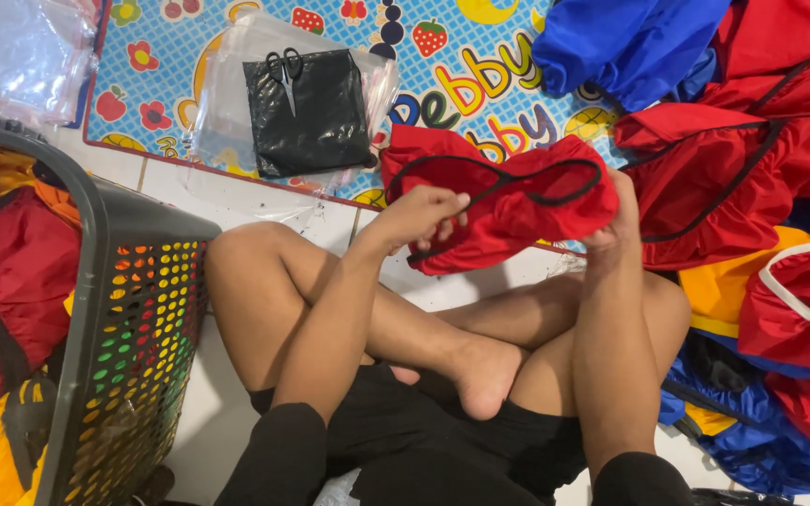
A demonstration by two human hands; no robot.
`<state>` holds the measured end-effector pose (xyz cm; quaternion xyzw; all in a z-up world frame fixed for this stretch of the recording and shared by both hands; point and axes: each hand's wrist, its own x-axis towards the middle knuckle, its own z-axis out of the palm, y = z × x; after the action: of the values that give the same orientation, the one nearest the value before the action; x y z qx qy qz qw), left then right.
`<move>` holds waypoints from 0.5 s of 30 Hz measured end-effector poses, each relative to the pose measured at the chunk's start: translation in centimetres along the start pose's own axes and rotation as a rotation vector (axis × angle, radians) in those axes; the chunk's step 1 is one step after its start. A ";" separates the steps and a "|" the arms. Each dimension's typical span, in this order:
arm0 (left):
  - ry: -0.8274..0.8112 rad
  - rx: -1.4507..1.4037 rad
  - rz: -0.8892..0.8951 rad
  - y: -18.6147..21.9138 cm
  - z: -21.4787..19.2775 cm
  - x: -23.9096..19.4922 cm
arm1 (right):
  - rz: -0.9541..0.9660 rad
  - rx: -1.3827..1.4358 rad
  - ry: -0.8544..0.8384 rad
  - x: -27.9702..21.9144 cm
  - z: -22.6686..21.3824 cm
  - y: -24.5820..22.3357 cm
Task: The person sits on the floor and uses scissors to trim a black elastic band attached to a red fabric item. They repeatedly cut small sections of the band, then stretch and inspect the fabric to check the fit.
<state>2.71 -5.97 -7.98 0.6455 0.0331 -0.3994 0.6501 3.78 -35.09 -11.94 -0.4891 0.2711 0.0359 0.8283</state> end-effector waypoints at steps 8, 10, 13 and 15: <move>0.462 0.762 0.308 -3.8 -0.7 4.0 | -0.385 -1.465 0.320 0.9 -10.7 -1.8; 0.630 0.710 0.348 -3.5 -1.8 4.2 | -0.348 -1.492 0.342 -0.7 -8.8 -2.9; 0.629 0.893 -0.056 -4.9 -3.5 4.9 | 0.194 -1.545 0.189 -4.5 -2.9 -4.7; 0.399 0.849 -0.267 -8.2 -5.0 6.6 | 0.482 -1.628 0.080 -4.5 -1.1 -3.6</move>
<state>4.89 -3.56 -19.16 0.9078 0.0736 -0.3259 0.2537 0.63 -36.95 -7.29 -0.8624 0.2863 0.3779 0.1777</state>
